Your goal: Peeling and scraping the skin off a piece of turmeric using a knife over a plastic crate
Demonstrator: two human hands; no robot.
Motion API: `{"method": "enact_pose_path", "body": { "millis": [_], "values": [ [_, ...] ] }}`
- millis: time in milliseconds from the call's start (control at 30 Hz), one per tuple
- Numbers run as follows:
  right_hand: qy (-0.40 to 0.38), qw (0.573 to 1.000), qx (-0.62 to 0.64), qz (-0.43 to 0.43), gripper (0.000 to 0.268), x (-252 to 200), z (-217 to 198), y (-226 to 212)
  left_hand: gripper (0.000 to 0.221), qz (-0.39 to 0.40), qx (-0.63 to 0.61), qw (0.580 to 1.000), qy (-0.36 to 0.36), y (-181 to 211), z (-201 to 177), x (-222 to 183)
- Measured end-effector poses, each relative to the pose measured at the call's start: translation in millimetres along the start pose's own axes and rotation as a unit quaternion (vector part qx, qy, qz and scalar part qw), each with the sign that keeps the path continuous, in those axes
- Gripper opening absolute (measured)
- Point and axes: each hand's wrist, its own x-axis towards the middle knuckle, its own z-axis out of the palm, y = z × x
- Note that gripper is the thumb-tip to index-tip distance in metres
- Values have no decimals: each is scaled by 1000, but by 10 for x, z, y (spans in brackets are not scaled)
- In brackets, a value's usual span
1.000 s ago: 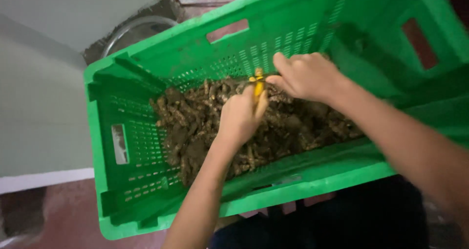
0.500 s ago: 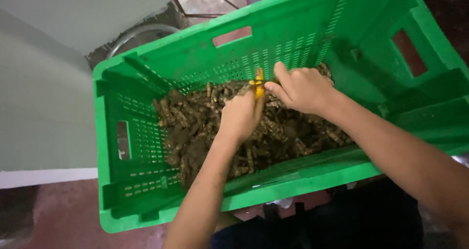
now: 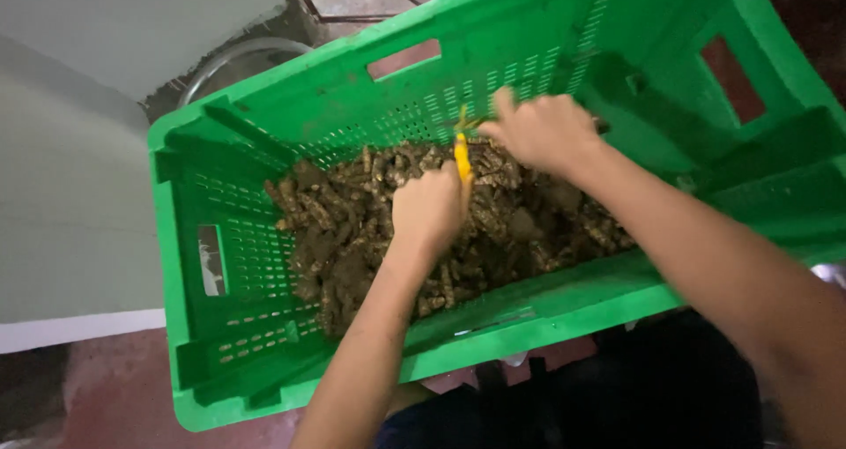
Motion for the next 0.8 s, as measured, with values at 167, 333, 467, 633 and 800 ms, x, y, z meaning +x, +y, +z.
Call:
{"method": "enact_pose_path", "body": {
  "millis": [167,333,467,633,800],
  "values": [
    [-17,998,28,46,67,-107,63,271,38,11,-11,1000,2,-42,-50,-54],
    [-23,990,138,-13,68,-177,-160,-215,36,18,6,1000,20,-86,78,16],
    [1,992,84,-93,56,-162,-128,-336,35,12,12,1000,24,-120,51,18],
    [9,993,56,-108,48,-169,-105,-255,36,15,24,1000,10,-93,119,66],
    [92,985,-17,-143,48,-124,-1,-164,34,18,17,1000,-7,-45,24,45]
  ]
}}
